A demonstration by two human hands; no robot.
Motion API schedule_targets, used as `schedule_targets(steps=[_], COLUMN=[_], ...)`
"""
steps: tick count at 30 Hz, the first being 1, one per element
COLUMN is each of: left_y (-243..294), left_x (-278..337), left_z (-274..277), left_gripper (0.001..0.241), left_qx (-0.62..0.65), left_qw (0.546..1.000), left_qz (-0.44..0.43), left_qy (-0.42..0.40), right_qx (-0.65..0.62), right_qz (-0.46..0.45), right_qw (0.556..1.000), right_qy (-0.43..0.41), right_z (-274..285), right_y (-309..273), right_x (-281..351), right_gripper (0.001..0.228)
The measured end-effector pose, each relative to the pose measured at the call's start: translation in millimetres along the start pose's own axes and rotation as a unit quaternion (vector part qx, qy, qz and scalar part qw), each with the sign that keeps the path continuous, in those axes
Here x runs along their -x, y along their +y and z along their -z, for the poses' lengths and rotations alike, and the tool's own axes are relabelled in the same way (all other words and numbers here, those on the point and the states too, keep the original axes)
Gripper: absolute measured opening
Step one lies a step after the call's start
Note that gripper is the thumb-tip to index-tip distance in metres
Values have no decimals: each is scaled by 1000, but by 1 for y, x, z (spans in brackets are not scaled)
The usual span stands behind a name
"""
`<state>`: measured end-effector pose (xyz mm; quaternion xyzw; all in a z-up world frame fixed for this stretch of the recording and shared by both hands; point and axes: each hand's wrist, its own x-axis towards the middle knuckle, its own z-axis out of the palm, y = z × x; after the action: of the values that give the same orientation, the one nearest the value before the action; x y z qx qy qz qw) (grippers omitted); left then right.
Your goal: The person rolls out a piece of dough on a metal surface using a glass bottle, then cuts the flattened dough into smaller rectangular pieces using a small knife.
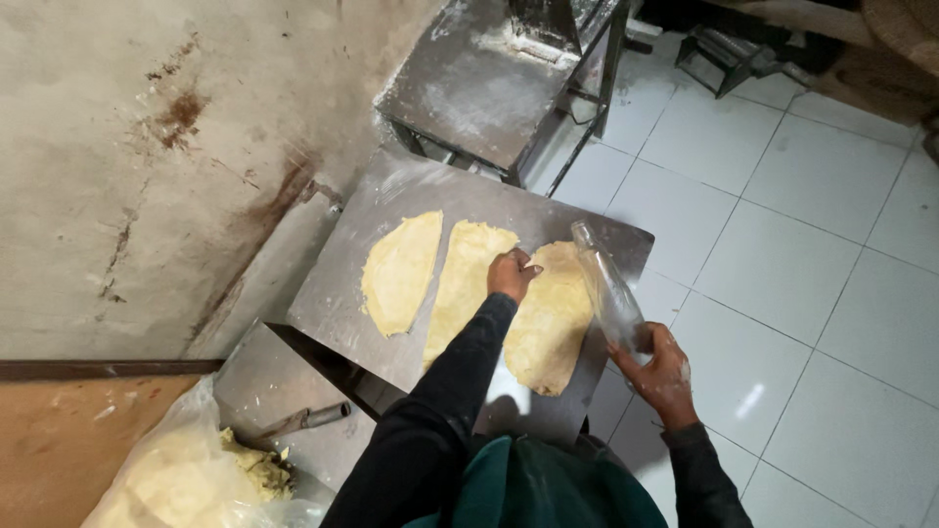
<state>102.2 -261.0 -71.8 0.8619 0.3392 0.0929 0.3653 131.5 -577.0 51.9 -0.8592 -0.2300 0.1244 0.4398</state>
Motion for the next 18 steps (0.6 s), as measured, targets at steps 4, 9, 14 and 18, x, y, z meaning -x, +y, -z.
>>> schedule_targets(steps=[4, 9, 14, 18], left_y=[21, 24, 1, -8], left_x=[30, 47, 27, 17], left_z=[18, 23, 0, -25], left_gripper=[27, 26, 16, 13], left_qx=[81, -11, 10, 166], left_qw=[996, 973, 984, 975], left_qz=[1, -222, -177, -144], left_qy=[33, 59, 29, -38], right_qx=[32, 10, 3, 27], right_qz=[-4, -62, 29, -14], right_qw=[999, 998, 997, 999], right_qy=[33, 30, 66, 33], right_z=[-3, -7, -22, -28], right_y=[-2, -6, 4, 5], right_x=[-13, -24, -30, -24], right_gripper=[52, 50, 52, 53])
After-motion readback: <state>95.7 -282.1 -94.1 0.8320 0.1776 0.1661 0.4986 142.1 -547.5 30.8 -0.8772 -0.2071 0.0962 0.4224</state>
